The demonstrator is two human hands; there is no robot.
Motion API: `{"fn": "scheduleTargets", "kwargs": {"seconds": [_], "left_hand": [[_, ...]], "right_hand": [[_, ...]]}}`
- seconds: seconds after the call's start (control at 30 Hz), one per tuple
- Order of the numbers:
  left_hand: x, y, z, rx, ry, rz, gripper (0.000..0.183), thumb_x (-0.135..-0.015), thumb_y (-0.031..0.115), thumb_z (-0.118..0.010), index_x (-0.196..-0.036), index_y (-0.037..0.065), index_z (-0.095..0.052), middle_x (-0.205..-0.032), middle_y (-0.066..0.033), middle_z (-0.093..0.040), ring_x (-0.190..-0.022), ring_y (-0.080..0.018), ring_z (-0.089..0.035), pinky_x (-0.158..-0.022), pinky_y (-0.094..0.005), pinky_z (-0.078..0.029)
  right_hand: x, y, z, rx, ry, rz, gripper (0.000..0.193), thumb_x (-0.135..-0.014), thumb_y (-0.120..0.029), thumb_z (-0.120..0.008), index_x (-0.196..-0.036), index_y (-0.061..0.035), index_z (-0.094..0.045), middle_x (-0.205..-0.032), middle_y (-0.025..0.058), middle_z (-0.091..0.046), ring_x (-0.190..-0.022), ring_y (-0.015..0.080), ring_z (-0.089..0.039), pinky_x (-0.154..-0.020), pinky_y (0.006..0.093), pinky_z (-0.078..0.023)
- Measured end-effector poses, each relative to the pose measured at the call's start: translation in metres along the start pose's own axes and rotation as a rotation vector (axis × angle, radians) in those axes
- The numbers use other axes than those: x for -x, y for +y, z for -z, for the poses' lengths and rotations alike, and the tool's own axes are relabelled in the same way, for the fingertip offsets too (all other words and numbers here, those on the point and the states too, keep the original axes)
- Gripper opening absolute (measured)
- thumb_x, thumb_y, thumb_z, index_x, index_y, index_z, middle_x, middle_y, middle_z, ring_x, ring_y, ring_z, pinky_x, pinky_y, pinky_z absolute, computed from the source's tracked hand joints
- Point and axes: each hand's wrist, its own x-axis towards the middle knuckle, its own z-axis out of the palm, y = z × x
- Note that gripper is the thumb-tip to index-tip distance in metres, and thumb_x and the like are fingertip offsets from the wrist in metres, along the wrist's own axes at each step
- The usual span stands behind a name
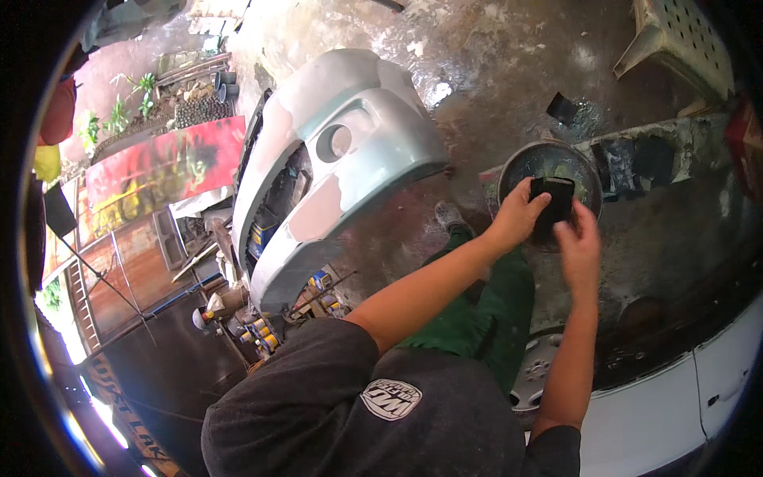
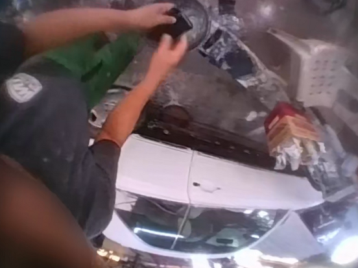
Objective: The recorder is sanding a car bumper with sandpaper and water.
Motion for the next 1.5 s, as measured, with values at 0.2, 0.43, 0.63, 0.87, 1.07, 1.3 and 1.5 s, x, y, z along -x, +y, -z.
{"fn": "scheduleTargets", "kwargs": {"seconds": [0.2, 0.43, 0.63, 0.87, 1.07, 1.3, 1.5], "left_hand": [[-0.012, 0.014, -0.020, -0.358, 0.007, 0.397, 0.054, -0.104, 0.034, -0.049, -0.137, -0.009, -0.048, -0.124, -0.0339, -0.064, -0.118, -0.0477, -0.062, -0.099, -0.0491, -0.048], [-0.089, -0.117, -0.046, -0.102, 0.203, 0.550, 0.062, -0.103, 0.043, -0.040, -0.115, -0.011, -0.067, -0.117, -0.0326, -0.067, -0.113, -0.0479, -0.064, -0.098, -0.0505, -0.049], [-0.067, -0.064, -0.024, -0.354, -0.118, 0.375, 0.051, -0.101, 0.036, -0.045, -0.100, -0.009, -0.070, -0.100, -0.0342, -0.068, -0.094, -0.0485, -0.068, -0.085, -0.0518, -0.051], [0.094, 0.042, 0.156, -0.434, -0.020, -0.090, 0.029, -0.104, 0.024, -0.047, -0.119, 0.006, -0.064, -0.108, -0.0267, -0.068, -0.098, -0.0471, -0.066, -0.084, -0.0513, -0.053], [0.216, -0.033, 0.467, -1.084, 0.541, -0.215, 0.074, -0.083, 0.034, -0.079, -0.143, 0.002, -0.049, -0.147, -0.0255, -0.045, -0.138, -0.0451, -0.039, -0.115, -0.0548, -0.030], [0.296, -0.074, 0.635, -1.484, 0.221, -0.236, 0.116, -0.061, 0.062, -0.086, -0.154, 0.011, -0.039, -0.156, -0.0215, -0.034, -0.143, -0.0412, -0.033, -0.116, -0.0589, -0.025], [0.286, -0.072, 0.635, -1.420, 0.236, -0.247, 0.112, -0.061, 0.060, -0.086, -0.152, 0.011, -0.041, -0.149, -0.0198, -0.041, -0.135, -0.0392, -0.041, -0.112, -0.0563, -0.029]], "right_hand": [[-0.017, 0.021, -0.034, 1.298, 0.125, 0.332, 0.057, -0.086, -0.016, -0.075, -0.137, -0.0076, -0.051, -0.151, 0.0219, -0.044, -0.135, 0.0439, -0.046, -0.109, 0.0510, -0.041], [-0.106, 0.086, -0.016, 0.769, 0.166, -0.305, 0.052, -0.094, -0.024, -0.060, -0.139, 0.0001, -0.050, -0.139, 0.0258, -0.056, -0.128, 0.0411, -0.054, -0.105, 0.0463, -0.043], [-0.119, 0.172, 0.024, 0.291, 0.156, -0.575, 0.061, -0.098, -0.035, -0.052, -0.144, 0.0050, -0.047, -0.136, 0.0246, -0.060, -0.121, 0.0377, -0.060, -0.103, 0.0416, -0.043], [0.009, 0.029, -0.186, 0.779, 0.221, 0.407, 0.045, -0.100, -0.023, -0.058, -0.137, 0.0036, -0.055, -0.126, 0.0284, -0.060, -0.116, 0.0446, -0.059, -0.098, 0.0510, -0.045], [0.037, 0.075, -0.416, 0.921, -0.281, 0.921, 0.042, -0.093, -0.018, -0.063, -0.135, -0.0164, -0.061, -0.137, 0.0237, -0.053, -0.119, 0.0422, -0.055, -0.100, 0.0515, -0.046], [0.007, 0.103, -0.493, 0.784, 0.077, 0.476, 0.041, -0.104, -0.029, -0.048, -0.136, -0.0059, -0.058, -0.137, 0.0267, -0.055, -0.124, 0.0419, -0.055, -0.105, 0.0494, -0.044], [0.078, 0.142, -0.531, 0.968, -0.305, 1.071, 0.036, -0.104, -0.029, -0.049, -0.135, -0.0134, -0.060, -0.138, 0.0230, -0.056, -0.128, 0.0377, -0.053, -0.109, 0.0494, -0.039]]}}
